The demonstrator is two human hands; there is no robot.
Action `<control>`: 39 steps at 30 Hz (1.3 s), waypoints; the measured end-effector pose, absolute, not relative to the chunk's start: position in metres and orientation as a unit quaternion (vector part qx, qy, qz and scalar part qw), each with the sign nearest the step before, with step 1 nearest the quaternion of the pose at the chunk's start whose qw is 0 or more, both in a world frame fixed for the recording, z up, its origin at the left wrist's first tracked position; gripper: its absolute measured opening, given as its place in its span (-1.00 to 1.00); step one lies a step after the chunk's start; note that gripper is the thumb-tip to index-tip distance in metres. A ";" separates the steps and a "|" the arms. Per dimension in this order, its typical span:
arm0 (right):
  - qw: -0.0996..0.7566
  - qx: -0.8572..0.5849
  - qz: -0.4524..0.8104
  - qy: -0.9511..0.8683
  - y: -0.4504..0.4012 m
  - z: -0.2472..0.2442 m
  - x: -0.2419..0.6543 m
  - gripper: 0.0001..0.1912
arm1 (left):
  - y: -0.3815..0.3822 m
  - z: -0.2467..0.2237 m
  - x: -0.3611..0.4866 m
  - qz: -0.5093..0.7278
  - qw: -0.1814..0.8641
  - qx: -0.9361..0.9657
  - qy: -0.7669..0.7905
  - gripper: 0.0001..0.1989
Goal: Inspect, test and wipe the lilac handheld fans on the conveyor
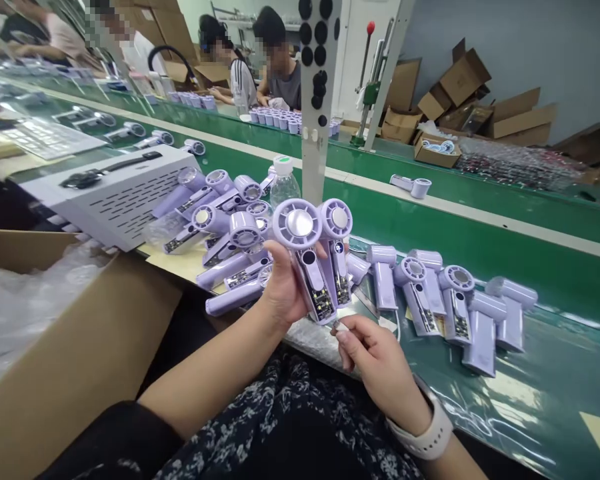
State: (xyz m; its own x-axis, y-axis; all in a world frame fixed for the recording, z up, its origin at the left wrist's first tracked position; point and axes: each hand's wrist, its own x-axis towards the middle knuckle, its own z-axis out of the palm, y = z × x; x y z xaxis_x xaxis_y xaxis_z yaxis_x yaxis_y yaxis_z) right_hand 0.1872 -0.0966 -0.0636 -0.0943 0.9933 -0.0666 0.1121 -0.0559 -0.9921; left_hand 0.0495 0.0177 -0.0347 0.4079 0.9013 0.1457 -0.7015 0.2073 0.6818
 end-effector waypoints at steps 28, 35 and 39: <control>0.599 -0.493 0.487 -0.402 -0.095 -0.076 0.163 -0.54 | 0.006 -0.041 0.070 0.532 0.768 0.337 0.115 -0.26; 0.580 -0.522 0.447 -0.439 -0.097 -0.080 0.166 -0.60 | 0.007 -0.051 0.071 0.539 0.761 0.349 0.095 -0.27; 0.564 -0.547 0.338 -0.518 -0.092 -0.077 0.182 -0.64 | 0.009 -0.044 0.060 0.545 0.760 0.334 0.114 -0.33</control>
